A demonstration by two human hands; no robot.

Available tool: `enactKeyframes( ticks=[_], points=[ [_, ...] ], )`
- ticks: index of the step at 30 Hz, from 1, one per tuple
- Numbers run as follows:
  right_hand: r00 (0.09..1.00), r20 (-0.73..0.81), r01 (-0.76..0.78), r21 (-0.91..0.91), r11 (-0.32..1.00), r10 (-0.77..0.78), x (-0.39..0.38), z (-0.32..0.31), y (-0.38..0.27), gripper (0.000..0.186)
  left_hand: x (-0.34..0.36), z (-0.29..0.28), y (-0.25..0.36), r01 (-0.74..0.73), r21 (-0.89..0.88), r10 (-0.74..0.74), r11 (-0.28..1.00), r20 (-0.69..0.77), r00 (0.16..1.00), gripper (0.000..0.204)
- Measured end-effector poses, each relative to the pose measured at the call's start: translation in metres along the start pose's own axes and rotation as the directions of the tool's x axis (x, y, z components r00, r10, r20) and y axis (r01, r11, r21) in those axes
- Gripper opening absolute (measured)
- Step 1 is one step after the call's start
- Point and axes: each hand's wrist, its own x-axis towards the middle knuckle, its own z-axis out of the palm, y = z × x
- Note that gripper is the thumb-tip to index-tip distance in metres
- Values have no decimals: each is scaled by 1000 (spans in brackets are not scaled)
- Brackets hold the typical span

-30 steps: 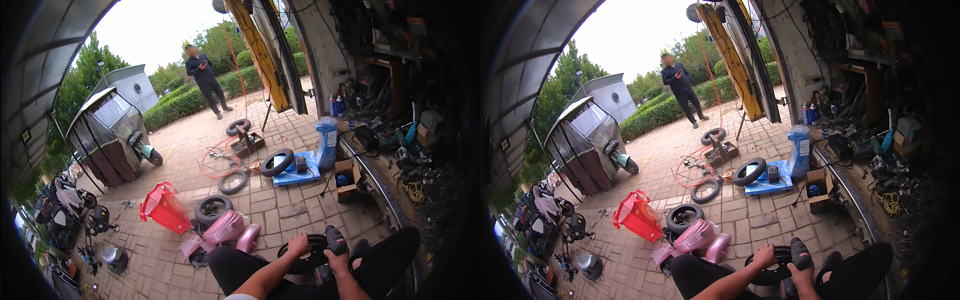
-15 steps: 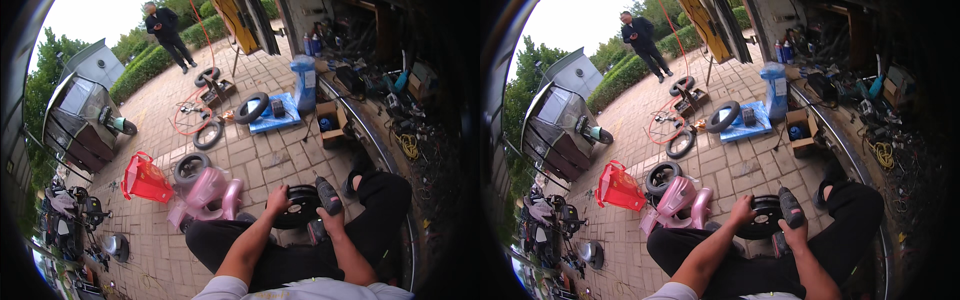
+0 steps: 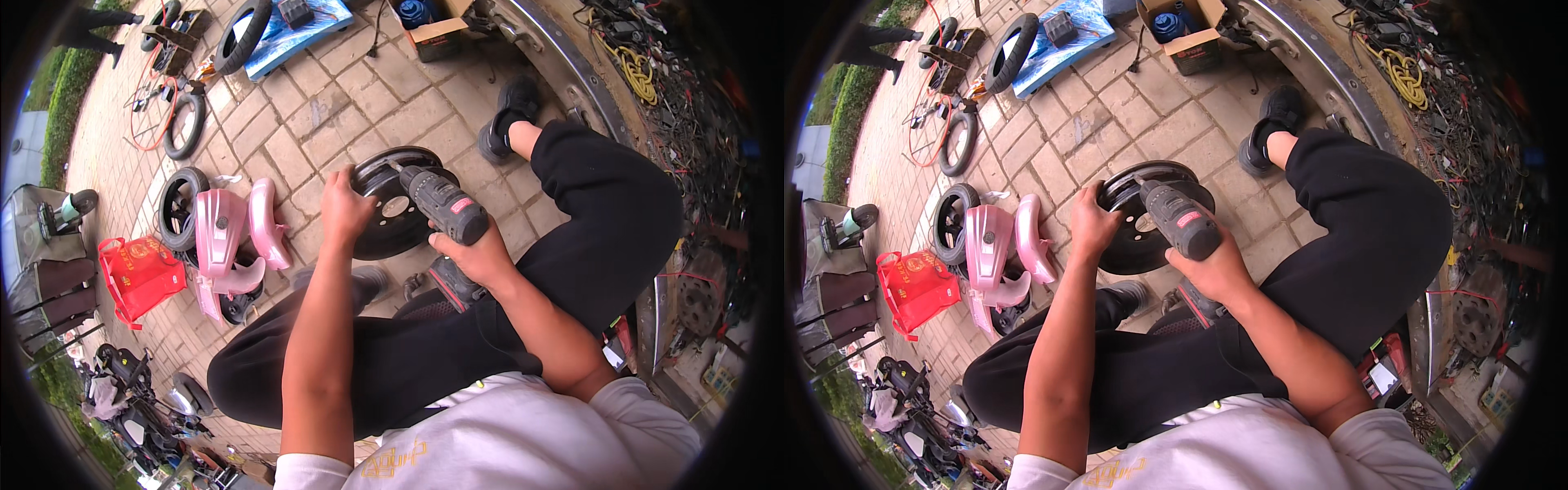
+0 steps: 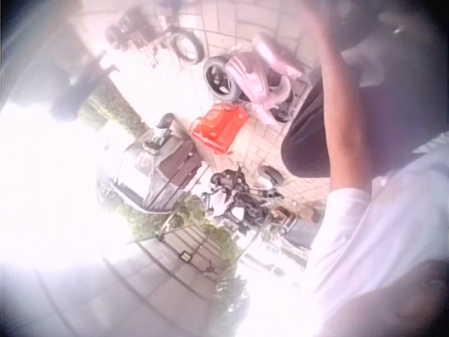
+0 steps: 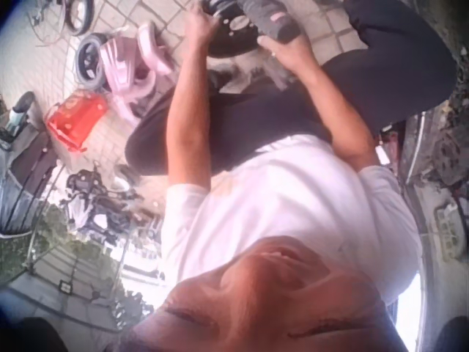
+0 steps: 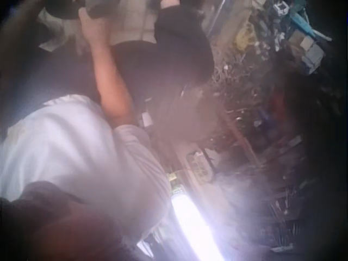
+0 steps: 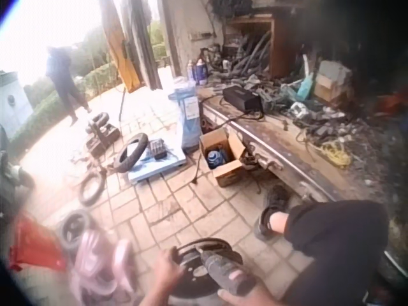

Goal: The person uses a cordless drill to make holes in a black wheel rim while seated. They hold the rim steady with one hand and operate the drill with the other, rotating the rim to access different positions.

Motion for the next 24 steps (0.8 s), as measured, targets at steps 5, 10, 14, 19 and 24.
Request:
enactKeyframes(
  ticks=[5,10,14,19,24],
  points=[
    [999,-1,-47,-29,998,47,4,3,-2,59,-3,3,10,38,13,-38,999,10,999,64],
    [999,-43,-16,-99,995,12,6,3,-9,46,-3,6,13,14,48,-14,999,5,1000,64],
    [990,-46,-136,-104,985,132,7,-1,-11,27,-6,10,12,-5,71,6,997,-10,1000,65],
    [999,-36,-44,-81,996,41,3,0,-7,21,-9,14,13,11,82,-9,997,-25,1000,65],
    [992,-93,-85,-47,995,80,3,-4,-9,22,-13,12,14,19,72,-17,997,-36,999,65]
  ],
)
